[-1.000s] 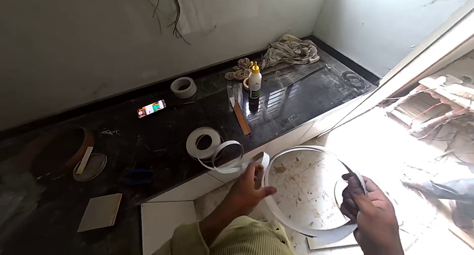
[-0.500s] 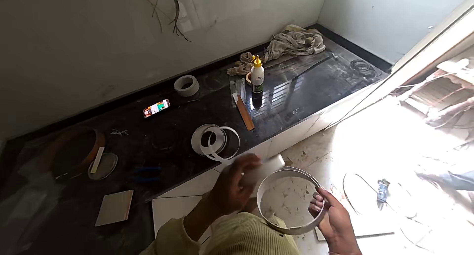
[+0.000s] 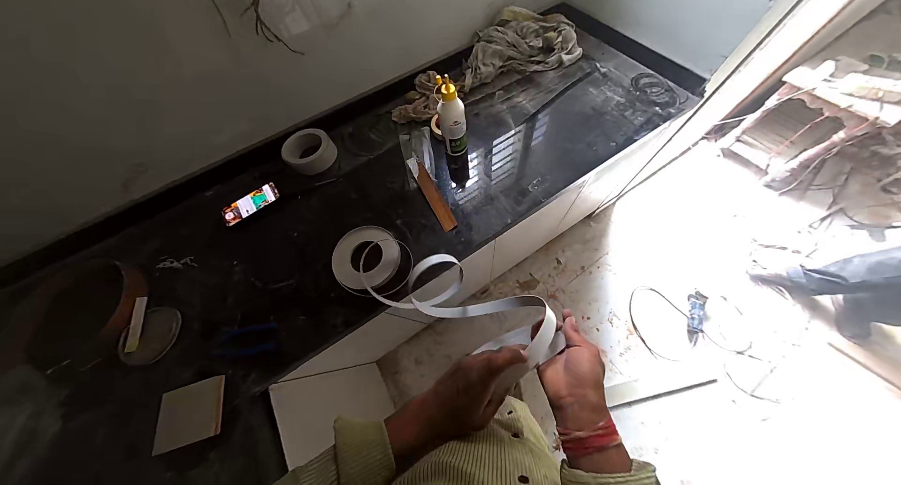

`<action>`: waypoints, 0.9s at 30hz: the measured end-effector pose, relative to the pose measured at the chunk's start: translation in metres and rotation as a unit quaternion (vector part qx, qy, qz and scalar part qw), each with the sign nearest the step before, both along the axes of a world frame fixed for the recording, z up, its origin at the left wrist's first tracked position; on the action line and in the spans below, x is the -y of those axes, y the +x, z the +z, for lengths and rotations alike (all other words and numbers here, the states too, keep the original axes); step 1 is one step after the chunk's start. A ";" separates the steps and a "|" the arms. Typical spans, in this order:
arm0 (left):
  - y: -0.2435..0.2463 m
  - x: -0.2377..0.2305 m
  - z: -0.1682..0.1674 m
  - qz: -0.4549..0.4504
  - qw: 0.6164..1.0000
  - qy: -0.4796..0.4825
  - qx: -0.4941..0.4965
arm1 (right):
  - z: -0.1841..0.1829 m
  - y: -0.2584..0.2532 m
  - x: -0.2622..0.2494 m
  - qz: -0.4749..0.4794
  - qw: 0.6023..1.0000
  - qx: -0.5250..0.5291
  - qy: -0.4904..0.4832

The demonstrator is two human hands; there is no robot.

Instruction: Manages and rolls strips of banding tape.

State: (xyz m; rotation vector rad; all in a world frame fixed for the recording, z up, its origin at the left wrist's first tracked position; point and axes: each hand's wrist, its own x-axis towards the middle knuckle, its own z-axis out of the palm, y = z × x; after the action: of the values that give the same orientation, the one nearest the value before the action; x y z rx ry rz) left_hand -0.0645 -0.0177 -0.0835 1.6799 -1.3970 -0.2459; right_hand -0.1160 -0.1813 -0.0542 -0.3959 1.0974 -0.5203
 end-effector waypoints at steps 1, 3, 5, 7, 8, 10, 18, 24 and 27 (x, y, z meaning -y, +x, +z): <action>-0.001 0.001 -0.003 0.021 1.000 -0.019 0.009 | -0.005 0.000 -0.004 0.019 1.000 -0.001 0.008; -0.002 0.002 -0.004 0.060 0.998 -0.028 0.006 | -0.015 -0.003 -0.013 0.076 0.997 -0.004 0.027; -0.003 0.001 -0.004 0.099 0.995 0.000 0.013 | -0.021 -0.008 -0.019 0.162 0.985 0.003 0.052; -0.003 -0.001 -0.007 0.118 0.991 0.020 0.054 | -0.021 -0.011 -0.021 0.246 0.967 0.004 0.058; -0.005 -0.003 -0.009 0.108 0.992 0.026 0.063 | -0.021 -0.011 -0.021 0.267 0.963 -0.007 0.047; -0.009 -0.006 -0.011 0.055 0.995 0.039 0.072 | -0.026 -0.011 -0.016 0.294 0.955 -0.032 0.025; 0.036 -0.011 -0.033 0.121 0.976 0.120 -0.138 | -0.036 -0.005 0.033 0.458 0.889 0.008 0.012; 0.114 0.012 -0.024 0.009 0.913 0.351 -0.210 | 0.016 -0.012 0.054 0.524 0.830 0.040 -0.185; 0.129 0.014 -0.005 -0.059 0.891 0.290 -0.344 | 0.021 -0.025 0.054 0.418 0.851 0.073 -0.309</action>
State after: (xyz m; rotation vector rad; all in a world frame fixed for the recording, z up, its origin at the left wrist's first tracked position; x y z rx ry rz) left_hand 0.0643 -0.0320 -0.0882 1.6998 -0.9107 -1.3019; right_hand -0.1406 -0.2355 -0.0334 -1.3059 0.4889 -0.0936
